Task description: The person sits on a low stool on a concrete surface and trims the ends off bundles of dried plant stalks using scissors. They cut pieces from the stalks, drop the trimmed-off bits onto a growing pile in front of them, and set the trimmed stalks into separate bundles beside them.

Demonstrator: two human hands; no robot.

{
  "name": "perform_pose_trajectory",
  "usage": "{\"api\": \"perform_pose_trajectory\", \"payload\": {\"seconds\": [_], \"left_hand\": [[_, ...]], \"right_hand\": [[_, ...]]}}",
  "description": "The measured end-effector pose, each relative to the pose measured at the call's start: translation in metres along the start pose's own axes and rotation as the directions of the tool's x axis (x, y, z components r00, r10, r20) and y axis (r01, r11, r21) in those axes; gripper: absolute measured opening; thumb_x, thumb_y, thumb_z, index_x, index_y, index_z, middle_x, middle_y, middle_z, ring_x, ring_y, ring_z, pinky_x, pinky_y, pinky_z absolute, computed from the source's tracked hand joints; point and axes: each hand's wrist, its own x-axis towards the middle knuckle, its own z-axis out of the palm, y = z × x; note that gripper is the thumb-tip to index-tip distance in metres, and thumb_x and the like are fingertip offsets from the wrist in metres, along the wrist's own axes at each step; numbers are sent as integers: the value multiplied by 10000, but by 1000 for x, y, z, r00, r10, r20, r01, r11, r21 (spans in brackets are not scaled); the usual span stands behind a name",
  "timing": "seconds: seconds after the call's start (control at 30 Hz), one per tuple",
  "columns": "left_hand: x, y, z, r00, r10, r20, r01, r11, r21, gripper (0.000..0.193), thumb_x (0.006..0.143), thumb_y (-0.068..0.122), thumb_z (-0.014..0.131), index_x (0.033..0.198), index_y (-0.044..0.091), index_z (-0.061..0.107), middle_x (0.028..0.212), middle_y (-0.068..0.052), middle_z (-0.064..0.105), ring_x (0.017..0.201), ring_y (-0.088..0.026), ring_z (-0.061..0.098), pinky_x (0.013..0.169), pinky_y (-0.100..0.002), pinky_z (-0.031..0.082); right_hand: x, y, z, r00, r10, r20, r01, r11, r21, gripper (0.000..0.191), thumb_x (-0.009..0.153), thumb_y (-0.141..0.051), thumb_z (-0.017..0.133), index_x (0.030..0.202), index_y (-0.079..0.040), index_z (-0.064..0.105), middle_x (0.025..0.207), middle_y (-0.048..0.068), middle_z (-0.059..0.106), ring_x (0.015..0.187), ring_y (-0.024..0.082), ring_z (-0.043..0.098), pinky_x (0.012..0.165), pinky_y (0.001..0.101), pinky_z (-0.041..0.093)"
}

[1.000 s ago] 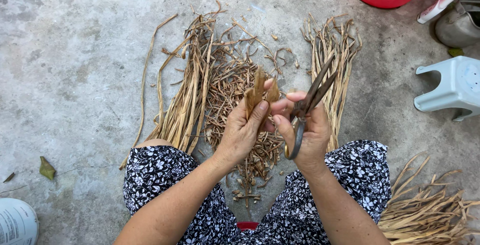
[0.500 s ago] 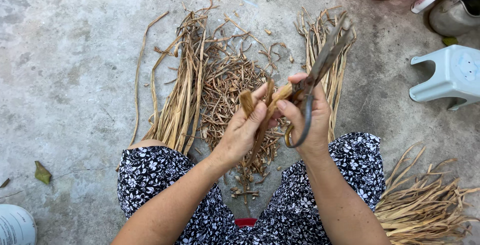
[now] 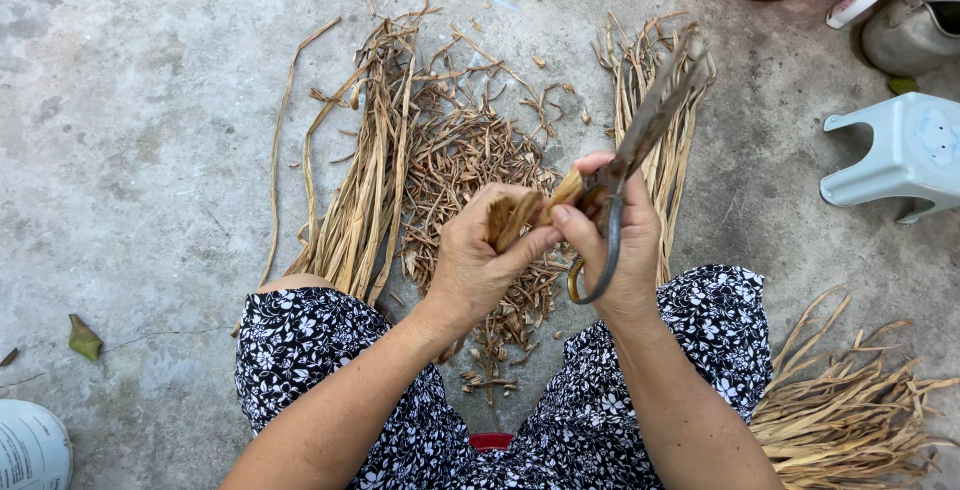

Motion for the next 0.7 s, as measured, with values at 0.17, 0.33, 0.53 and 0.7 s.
{"api": "perform_pose_trajectory", "payload": {"seconds": [0.17, 0.33, 0.53, 0.7], "left_hand": [[4, -6, -6, 906, -423, 8, 406, 866, -292, 222, 974, 256, 717, 1094, 68, 715, 818, 55, 668, 713, -23, 589, 611, -199, 492], [7, -19, -13, 883, -469, -14, 412, 788, -458, 256, 969, 253, 696, 1132, 55, 704, 927, 16, 755, 715, -28, 596, 596, -185, 466], [5, -21, -9, 896, -444, 0, 389, 784, -483, 232, 1002, 223, 721, 1121, 24, 707, 864, 16, 672, 738, -29, 585, 613, -193, 469], [4, -24, -10, 863, -505, -14, 440, 765, -470, 200, 970, 213, 723, 1070, 41, 696, 794, 33, 653, 650, -31, 545, 529, -197, 422]], "right_hand": [[-2, -3, 1, 990, -68, 125, 83, 989, -123, 527, 930, -154, 779, 1379, -68, 516, 1159, 47, 651, 1036, 117, 610, 940, 273, 536], [-2, 3, 11, 976, -12, 219, 120, 867, -484, 731, 821, -277, 869, 1415, -70, 496, 1244, 66, 655, 1099, 159, 629, 961, 304, 541], [-9, 2, 15, 974, -73, 213, 196, 740, -643, 737, 787, -323, 900, 1372, -67, 534, 1160, 65, 686, 988, 130, 677, 821, 289, 564], [-9, 5, 15, 989, -21, 144, 107, 775, -623, 696, 767, -326, 904, 1340, -58, 616, 950, 17, 667, 806, 72, 579, 682, 232, 502]]}}
